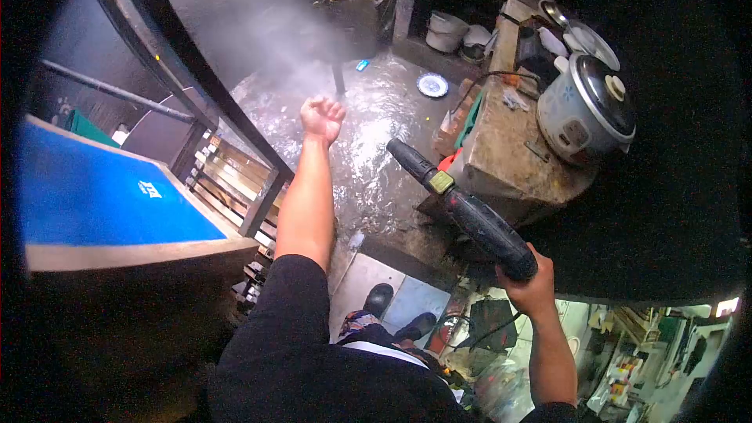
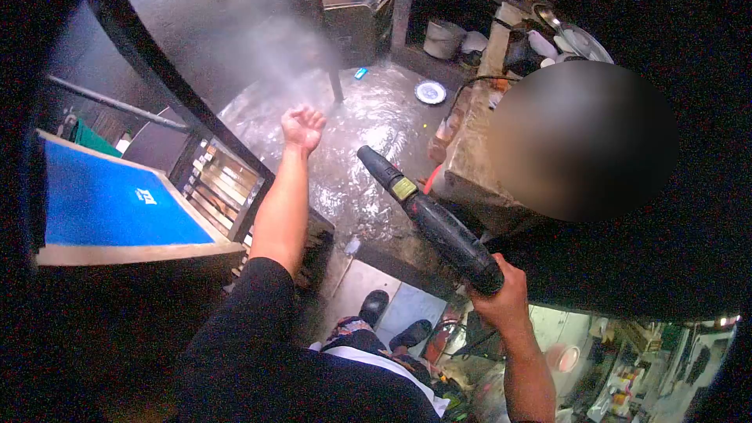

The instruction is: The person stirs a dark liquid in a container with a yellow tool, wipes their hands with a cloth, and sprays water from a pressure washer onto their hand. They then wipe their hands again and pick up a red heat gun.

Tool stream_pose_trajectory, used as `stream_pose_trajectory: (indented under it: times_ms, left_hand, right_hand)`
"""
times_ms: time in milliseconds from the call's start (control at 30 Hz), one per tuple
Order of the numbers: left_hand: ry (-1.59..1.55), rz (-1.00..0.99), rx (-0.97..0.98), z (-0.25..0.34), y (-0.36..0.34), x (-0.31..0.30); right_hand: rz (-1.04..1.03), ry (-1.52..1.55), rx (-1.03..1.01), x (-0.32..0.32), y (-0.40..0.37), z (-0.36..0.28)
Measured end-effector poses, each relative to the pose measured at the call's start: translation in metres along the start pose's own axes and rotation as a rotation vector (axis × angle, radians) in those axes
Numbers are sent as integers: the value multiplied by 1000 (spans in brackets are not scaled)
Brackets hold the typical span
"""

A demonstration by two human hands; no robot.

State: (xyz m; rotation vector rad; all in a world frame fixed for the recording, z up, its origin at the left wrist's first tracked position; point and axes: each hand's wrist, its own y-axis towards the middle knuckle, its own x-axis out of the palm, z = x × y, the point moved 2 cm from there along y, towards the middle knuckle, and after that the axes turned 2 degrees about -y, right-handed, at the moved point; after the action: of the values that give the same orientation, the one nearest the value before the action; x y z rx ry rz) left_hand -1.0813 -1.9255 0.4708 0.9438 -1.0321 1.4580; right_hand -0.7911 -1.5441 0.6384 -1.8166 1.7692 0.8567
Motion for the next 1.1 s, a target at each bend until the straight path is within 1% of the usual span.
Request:
stream_pose_trajectory:
  times_ms: [33, 67, 100, 167, 200, 233, 300, 367, 433, 500, 533, 600, 700, 733, 800, 867, 1033, 1100]
  left_hand:
    - [59, -27, 31, 1, 4, 0]
    - [93, 2, 50, 2, 8, 0]
    - [93, 0, 40, 1, 14, -4]
    - [85, -55, 111, 3, 29, -15]
    - [-12, -210, 68, 5, 31, -15]
    - [-11, -208, 66, 4, 32, -18]
    - [-27, -78, 82, 2, 32, -23]
    - [-18, -61, 90, -1, 30, -24]
    - [-10, -44, 93, -4, 33, -28]
    - [66, -45, 170, -4, 38, -29]
    - [67, -46, 166, -4, 40, -30]
    - [263, 5, 117, -6, 44, -34]
    - [289, 19, 123, -7, 48, -38]
    - [288, 19, 120, -8, 49, -39]
    - [141, 26, 241, -7, 51, -39]
    - [119, 47, 241, -6, 52, -41]
    - [58, 66, 258, -3, 55, -41]
    - [168, 38, 244, -2, 53, -38]
  right_hand:
    - [-8, -58, -17, -1, 1, 1]
    - [-15, -118, -37, -2, 2, 2]
    - [-10, -120, -28, -3, 2, 4]
    - [-75, -124, 24, -1, 3, 8]
    - [-74, -124, 28, 1, 3, 11]
    - [-59, -121, 16, 4, 2, 15]
    - [-43, -114, 2, 9, 6, 15]
    - [31, -137, -86, 12, 12, 6]
    - [25, -148, -74, 16, 18, 3]
    - [21, -162, -65, 19, 24, -1]
    - [17, -118, -63, 20, 26, -5]
    - [17, -76, -58, 21, 31, -6]
    - [-8, -71, -75, 21, 37, -8]
    - [1, -71, -77, 22, 40, -9]
    - [12, -70, -78, 23, 42, -10]
    - [-17, -46, 11, 24, 45, -7]
    - [2, -64, 14, 22, 50, -4]
    - [14, -87, -2, 22, 51, -5]
